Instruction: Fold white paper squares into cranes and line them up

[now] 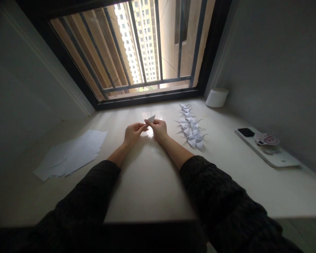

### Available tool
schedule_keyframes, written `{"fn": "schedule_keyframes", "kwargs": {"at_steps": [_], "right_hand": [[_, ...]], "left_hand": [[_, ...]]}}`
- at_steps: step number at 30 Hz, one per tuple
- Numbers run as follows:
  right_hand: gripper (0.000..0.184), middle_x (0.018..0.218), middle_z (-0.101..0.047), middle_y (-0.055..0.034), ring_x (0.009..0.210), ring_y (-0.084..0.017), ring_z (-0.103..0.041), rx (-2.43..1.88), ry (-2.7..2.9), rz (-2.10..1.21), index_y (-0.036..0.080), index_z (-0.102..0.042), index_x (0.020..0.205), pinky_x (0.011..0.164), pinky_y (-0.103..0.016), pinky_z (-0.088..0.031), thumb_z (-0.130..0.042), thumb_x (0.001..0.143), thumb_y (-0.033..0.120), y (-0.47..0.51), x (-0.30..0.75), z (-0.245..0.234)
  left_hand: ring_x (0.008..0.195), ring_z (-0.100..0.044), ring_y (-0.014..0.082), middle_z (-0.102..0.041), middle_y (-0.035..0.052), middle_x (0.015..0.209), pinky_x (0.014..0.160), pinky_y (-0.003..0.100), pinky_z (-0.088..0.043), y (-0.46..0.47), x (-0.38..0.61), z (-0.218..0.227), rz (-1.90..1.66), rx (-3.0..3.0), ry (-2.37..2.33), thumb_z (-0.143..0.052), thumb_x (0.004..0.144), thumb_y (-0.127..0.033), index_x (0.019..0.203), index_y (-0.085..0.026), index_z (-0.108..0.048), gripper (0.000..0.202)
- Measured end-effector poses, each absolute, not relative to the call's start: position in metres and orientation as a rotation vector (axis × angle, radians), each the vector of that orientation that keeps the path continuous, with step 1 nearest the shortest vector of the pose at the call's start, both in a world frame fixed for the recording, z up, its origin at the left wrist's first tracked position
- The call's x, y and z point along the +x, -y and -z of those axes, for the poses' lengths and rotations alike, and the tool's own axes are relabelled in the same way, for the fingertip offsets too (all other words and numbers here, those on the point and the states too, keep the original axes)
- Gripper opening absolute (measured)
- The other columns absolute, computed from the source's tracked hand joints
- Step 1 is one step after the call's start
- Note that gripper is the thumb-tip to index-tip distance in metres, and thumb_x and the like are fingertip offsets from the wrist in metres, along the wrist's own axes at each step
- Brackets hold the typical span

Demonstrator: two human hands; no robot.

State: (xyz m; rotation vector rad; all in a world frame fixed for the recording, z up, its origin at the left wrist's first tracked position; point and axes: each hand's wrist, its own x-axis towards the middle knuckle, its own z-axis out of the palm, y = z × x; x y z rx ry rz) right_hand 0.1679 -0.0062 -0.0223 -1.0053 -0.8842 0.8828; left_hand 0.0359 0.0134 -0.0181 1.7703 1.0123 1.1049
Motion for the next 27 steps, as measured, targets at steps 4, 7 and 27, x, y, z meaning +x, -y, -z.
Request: {"fn": "schedule_keyframes", "kwargs": {"at_steps": [4,7,27], "right_hand": [[0.035,0.063,-0.065,-0.0029,0.06,-0.013,-0.054,-1.03,0.863,-0.866,0.014,-0.07,0.065,0.06,-0.026,-0.04,-0.075,0.057,0.048,0.005,0.168,0.024],[0.037,0.063,-0.064,-0.0027,0.06,-0.013,-0.054,-1.05,0.898,-0.83,0.014,-0.069,0.065,0.058,-0.025,-0.039,-0.073,0.059,0.051,0.003,0.17,0.026],[0.051,0.064,-0.063,-0.0017,0.059,-0.014,-0.054,-1.031,0.907,-0.859,0.014,-0.068,0.088,0.054,-0.024,-0.04,-0.076,0.052,0.05,0.002,0.173,0.027]], "left_hand": [[0.077,-0.067,0.0194,-0.072,0.0029,0.077,0.072,0.029,-0.048,-0.011,0.037,0.013,-1.054,1.852,-1.118,-0.065,0.073,-0.042,0.082,-0.021,-0.07,0.024],[0.074,-0.066,0.0174,-0.072,0.0004,0.076,0.071,0.028,-0.046,-0.007,0.038,0.008,-0.987,1.949,-1.196,-0.063,0.074,-0.043,0.083,-0.024,-0.069,0.022],[0.069,-0.06,0.0153,-0.071,-0.0014,0.074,0.061,0.025,-0.035,0.005,0.037,0.0,-0.805,2.299,-1.42,-0.044,0.081,-0.057,0.071,-0.025,-0.066,0.041]]}}
